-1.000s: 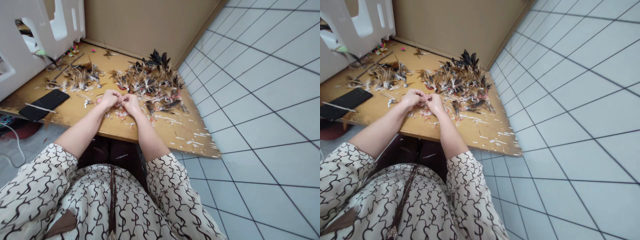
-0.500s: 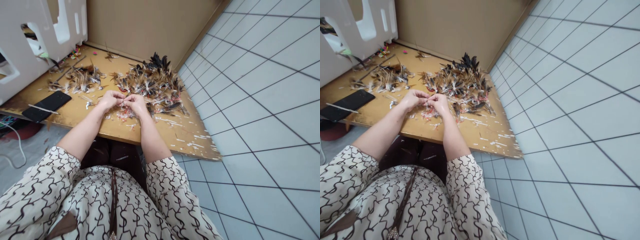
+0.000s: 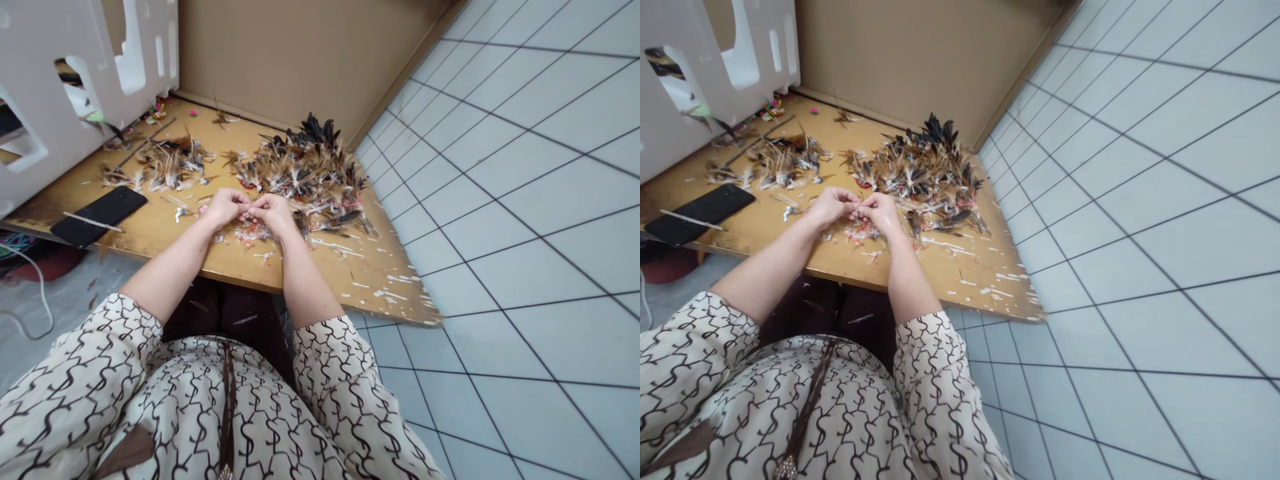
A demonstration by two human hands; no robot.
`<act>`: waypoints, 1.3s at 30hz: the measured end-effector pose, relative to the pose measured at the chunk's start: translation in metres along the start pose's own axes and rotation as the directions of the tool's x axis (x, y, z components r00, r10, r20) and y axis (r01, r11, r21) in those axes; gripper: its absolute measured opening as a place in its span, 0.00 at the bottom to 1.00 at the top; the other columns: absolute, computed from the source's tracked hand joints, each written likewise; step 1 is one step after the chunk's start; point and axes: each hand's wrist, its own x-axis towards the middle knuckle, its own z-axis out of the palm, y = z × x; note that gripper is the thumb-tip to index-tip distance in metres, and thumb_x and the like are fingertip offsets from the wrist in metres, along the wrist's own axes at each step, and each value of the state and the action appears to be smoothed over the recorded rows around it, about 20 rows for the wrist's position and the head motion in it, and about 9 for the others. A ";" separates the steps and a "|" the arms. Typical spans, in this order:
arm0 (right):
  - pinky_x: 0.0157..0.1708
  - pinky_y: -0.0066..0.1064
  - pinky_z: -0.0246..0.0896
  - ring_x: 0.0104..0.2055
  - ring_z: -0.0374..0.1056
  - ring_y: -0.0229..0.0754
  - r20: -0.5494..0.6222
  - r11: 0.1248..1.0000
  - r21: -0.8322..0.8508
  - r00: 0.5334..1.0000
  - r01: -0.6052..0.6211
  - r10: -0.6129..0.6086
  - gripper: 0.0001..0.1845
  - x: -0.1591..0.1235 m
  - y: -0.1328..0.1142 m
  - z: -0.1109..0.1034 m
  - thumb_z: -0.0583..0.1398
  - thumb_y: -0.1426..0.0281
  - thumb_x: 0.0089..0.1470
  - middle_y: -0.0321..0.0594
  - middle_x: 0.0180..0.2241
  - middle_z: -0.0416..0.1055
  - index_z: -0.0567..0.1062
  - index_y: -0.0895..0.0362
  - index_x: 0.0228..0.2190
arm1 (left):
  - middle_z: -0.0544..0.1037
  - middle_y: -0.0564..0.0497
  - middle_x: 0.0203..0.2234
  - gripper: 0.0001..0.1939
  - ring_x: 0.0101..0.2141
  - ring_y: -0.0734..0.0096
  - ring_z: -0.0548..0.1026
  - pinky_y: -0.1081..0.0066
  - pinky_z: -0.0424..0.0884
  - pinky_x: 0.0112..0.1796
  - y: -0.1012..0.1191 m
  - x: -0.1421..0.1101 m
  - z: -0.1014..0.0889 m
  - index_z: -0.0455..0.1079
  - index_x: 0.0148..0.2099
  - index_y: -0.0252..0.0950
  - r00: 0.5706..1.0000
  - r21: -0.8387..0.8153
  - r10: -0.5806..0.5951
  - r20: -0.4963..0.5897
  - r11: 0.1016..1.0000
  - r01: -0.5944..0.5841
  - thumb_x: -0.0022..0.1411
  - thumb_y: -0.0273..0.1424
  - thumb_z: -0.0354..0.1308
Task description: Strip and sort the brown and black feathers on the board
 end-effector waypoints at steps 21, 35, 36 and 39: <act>0.18 0.19 0.57 0.15 0.60 0.28 -0.057 1.000 -0.015 0.998 -0.025 0.024 0.10 -0.001 -0.004 0.005 0.59 0.82 0.41 0.27 0.12 0.64 0.63 0.58 0.18 | 0.67 0.58 0.12 0.06 0.16 0.80 0.67 0.75 0.69 0.27 -0.002 0.001 0.002 0.65 0.29 0.32 1.000 0.038 -0.014 0.007 0.999 0.014 0.51 0.16 0.53; 0.18 0.20 0.57 0.14 0.58 0.28 -0.058 0.997 -0.052 0.997 -0.056 0.053 0.10 -0.001 -0.003 0.004 0.60 0.81 0.37 0.26 0.12 0.63 0.63 0.58 0.17 | 0.76 0.54 0.20 0.09 0.23 0.75 0.68 0.75 0.64 0.29 -0.008 0.000 -0.006 0.75 0.31 0.31 0.953 0.388 0.242 0.183 0.873 -0.296 0.47 0.24 0.55; 0.17 0.20 0.56 0.14 0.58 0.28 -0.064 0.996 -0.057 0.996 -0.067 0.064 0.10 -0.002 -0.004 0.005 0.59 0.82 0.37 0.26 0.11 0.63 0.63 0.58 0.17 | 0.76 0.53 0.20 0.09 0.23 0.75 0.68 0.75 0.63 0.28 -0.007 0.000 -0.006 0.76 0.32 0.31 0.954 0.409 0.236 0.188 0.864 -0.294 0.47 0.24 0.55; 0.15 0.20 0.53 0.13 0.58 0.28 -0.084 0.992 -0.074 0.992 -0.105 0.099 0.10 -0.003 -0.007 0.006 0.58 0.83 0.38 0.27 0.10 0.62 0.63 0.58 0.17 | 0.76 0.53 0.21 0.09 0.22 0.74 0.68 0.75 0.62 0.27 -0.007 0.001 -0.007 0.76 0.32 0.32 0.956 0.480 0.227 0.186 0.828 -0.290 0.48 0.27 0.56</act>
